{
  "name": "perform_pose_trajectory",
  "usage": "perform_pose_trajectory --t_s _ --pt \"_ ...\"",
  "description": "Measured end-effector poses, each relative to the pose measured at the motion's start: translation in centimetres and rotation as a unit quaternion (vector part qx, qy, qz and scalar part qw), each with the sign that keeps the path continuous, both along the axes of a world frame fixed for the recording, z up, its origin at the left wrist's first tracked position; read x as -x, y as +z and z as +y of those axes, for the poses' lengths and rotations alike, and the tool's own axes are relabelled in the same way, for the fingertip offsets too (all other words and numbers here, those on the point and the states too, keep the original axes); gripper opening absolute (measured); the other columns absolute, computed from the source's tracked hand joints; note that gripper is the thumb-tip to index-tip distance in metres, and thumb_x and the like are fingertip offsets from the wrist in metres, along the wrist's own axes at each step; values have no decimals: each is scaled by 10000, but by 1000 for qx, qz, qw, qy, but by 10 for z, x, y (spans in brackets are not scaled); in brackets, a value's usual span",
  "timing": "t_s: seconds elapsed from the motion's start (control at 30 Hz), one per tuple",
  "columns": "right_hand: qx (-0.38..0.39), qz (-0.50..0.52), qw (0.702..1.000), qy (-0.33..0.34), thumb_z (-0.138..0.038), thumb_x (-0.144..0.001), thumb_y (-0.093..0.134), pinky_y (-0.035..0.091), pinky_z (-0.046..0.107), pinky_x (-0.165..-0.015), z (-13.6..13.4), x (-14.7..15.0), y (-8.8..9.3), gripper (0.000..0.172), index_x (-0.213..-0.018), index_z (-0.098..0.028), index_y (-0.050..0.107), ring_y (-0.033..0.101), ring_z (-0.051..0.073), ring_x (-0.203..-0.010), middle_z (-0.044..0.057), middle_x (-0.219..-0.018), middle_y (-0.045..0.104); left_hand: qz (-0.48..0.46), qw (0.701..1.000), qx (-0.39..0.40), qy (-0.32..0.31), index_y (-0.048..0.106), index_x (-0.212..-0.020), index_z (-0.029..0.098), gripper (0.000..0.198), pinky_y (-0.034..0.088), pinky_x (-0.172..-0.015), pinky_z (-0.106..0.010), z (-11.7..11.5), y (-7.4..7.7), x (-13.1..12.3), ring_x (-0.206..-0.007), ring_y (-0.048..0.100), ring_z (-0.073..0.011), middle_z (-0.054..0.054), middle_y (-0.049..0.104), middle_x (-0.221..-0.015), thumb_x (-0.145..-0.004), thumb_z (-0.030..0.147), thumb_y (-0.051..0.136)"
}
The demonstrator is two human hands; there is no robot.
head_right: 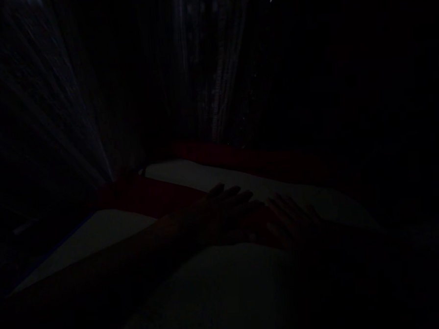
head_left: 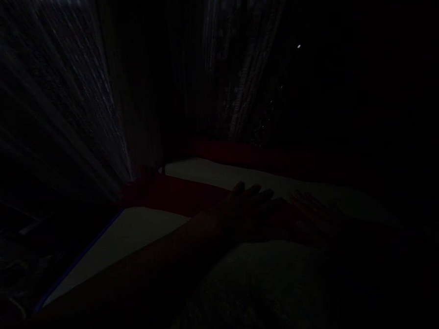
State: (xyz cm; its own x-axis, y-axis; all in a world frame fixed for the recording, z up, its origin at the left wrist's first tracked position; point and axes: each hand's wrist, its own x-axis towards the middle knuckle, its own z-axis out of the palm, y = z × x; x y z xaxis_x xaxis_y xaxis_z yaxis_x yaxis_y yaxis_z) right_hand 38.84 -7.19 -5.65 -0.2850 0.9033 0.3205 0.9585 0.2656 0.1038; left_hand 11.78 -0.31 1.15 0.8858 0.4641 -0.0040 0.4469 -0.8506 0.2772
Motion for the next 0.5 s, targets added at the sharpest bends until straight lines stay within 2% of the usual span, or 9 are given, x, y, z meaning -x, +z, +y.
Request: perform_pose_trajectory --t_s 0.07,0.23,0.33,0.5 --pt "-3 16 1000 -8 -503 -1035 225 267 646 -1152 2 1 1 587 -1531 -218 356 317 255 -1486 47 -1598 343 0 1000 0 0 193 -1623 243 820 54 -1230 -623 0 -1 0 -1559 112 -363 -96 168 -1682 -970 728 300" --pt "-16 17 999 24 -485 -1045 212 253 619 -1175 2 12 2 570 -1533 -225 349 320 236 -1487 50 -1590 360 -4 1000 16 5 171 -1627 239 844 26 -1238 -606 1 -3 0 -1564 82 -353 -82 148 -1686 -961 743 294" --pt "-5 8 1000 8 -479 -1051 209 272 638 -1158 1 6 -1 557 -1519 -227 375 350 250 -1472 41 -1583 374 -8 1000 19 6 167 -1627 222 867 25 -1245 -589 1 -3 1 -1566 77 -340 -81 153 -1684 -955 754 296" --pt "16 9 1000 -6 -527 -1032 229 253 664 -1155 5 -8 0 610 -1530 -201 365 320 273 -1485 56 -1597 344 0 1000 25 9 162 -1627 212 881 14 -1247 -586 0 -1 0 -1568 69 -335 -81 140 -1686 -951 761 300"
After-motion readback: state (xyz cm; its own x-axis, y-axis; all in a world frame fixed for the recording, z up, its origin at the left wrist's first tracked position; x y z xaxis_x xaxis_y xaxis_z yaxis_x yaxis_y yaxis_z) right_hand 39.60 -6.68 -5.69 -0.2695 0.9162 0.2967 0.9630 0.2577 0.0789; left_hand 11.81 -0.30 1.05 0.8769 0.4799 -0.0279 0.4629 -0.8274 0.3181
